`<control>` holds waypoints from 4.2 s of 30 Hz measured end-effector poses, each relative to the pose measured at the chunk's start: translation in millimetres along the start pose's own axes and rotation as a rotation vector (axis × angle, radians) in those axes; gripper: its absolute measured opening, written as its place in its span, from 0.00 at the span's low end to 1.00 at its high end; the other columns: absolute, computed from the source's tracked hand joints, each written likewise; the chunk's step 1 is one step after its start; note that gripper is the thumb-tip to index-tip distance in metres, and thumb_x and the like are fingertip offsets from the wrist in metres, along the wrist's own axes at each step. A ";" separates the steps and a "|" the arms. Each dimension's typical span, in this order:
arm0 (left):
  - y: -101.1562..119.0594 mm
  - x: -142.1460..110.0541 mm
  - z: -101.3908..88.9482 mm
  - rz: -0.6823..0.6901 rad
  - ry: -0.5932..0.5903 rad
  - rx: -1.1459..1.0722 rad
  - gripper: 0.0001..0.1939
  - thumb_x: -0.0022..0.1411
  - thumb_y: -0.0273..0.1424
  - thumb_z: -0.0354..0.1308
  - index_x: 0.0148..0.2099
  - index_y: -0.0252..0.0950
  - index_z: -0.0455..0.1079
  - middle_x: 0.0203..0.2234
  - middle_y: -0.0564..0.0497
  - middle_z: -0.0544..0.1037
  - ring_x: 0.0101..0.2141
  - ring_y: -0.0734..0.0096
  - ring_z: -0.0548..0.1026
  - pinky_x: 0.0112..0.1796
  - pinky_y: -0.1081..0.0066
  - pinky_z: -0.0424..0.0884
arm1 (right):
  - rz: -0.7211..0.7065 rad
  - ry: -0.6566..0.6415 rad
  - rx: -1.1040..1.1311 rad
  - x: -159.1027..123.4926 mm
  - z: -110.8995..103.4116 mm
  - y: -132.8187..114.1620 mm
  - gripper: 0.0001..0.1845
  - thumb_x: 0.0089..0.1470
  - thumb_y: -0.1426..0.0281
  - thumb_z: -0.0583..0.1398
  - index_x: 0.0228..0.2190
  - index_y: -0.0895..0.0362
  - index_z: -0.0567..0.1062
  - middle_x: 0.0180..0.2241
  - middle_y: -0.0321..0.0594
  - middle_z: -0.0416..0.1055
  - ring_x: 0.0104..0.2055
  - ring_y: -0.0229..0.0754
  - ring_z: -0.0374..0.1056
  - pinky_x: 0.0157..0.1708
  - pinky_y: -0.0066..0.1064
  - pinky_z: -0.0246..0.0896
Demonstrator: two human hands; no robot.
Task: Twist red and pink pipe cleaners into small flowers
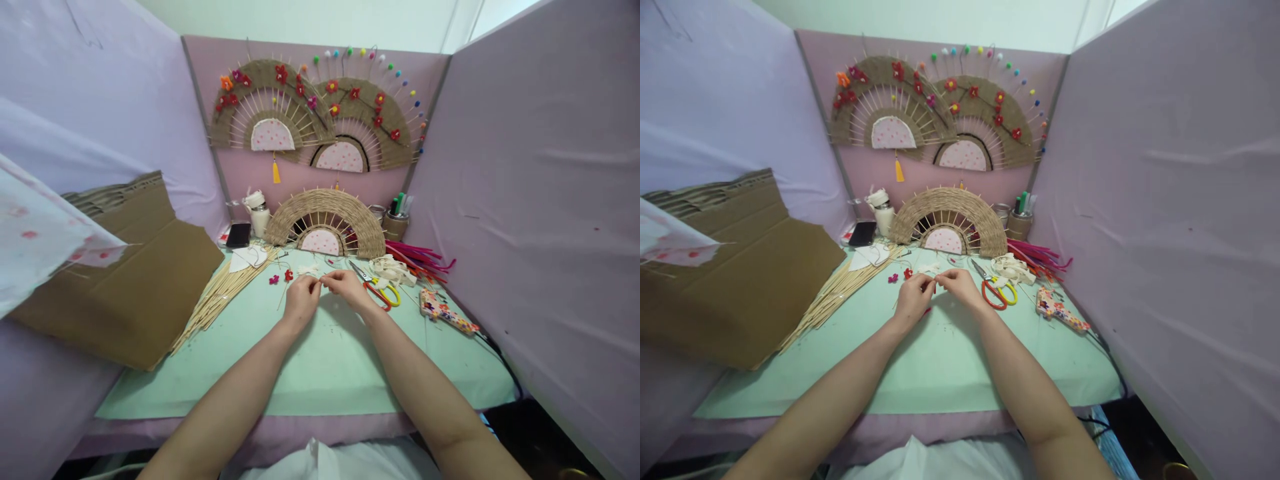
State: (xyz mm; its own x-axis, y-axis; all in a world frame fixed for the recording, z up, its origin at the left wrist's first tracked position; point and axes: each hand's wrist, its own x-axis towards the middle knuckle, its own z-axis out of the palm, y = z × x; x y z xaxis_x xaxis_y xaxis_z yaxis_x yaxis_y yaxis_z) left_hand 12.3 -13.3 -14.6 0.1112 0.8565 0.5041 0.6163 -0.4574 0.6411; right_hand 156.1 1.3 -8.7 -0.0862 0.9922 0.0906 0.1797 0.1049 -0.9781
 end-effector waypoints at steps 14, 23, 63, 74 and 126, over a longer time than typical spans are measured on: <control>10.5 6.3 -7.4 -0.615 -0.311 -0.786 0.06 0.49 0.27 0.57 0.22 0.31 0.66 0.14 0.55 0.64 0.16 0.80 0.59 0.20 0.77 0.55 | -0.283 -0.189 -0.275 -3.1 -8.8 -7.9 0.08 0.50 0.66 0.54 0.27 0.58 0.69 0.25 0.34 0.65 0.28 0.36 0.58 0.31 0.27 0.52; -4.7 12.3 -18.2 -0.842 -0.783 -1.234 0.04 0.48 0.23 0.62 0.26 0.29 0.68 0.18 0.53 0.65 0.18 0.85 0.61 0.18 0.84 0.57 | -0.222 -0.387 -0.145 -7.5 -19.3 -16.0 0.07 0.49 0.66 0.56 0.27 0.58 0.68 0.23 0.33 0.64 0.26 0.34 0.58 0.29 0.26 0.53; -11.9 10.3 4.3 -0.291 -0.205 -0.675 0.07 0.48 0.30 0.56 0.32 0.35 0.64 0.20 0.58 0.67 0.19 0.79 0.64 0.23 0.76 0.60 | -0.270 0.073 -0.446 -6.7 3.8 -7.9 0.07 0.51 0.69 0.55 0.26 0.58 0.72 0.26 0.38 0.70 0.29 0.38 0.62 0.33 0.29 0.53; 3.4 8.3 3.7 -0.322 -0.141 -0.676 0.05 0.48 0.25 0.51 0.31 0.36 0.60 0.17 0.60 0.64 0.18 0.80 0.62 0.23 0.77 0.57 | -0.342 0.035 -0.452 -6.8 8.9 -4.5 0.05 0.52 0.70 0.52 0.26 0.56 0.65 0.27 0.37 0.65 0.31 0.38 0.59 0.32 0.29 0.52; -3.5 16.5 -8.9 -0.836 -0.186 -1.362 0.05 0.56 0.17 0.54 0.34 0.28 0.69 0.25 0.47 0.76 0.25 0.78 0.75 0.30 0.81 0.73 | -0.353 0.141 -0.355 4.3 6.0 13.3 0.06 0.50 0.72 0.56 0.31 0.57 0.72 0.33 0.40 0.71 0.35 0.40 0.65 0.40 0.33 0.58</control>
State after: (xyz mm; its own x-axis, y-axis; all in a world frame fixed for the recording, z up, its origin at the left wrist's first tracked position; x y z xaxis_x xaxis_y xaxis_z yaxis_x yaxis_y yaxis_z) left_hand 5.1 0.3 -3.4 0.2675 0.9325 -0.2429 -0.5569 0.3553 0.7508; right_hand 152.2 6.5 -22.5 -0.0727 0.8891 0.4520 0.4867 0.4271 -0.7620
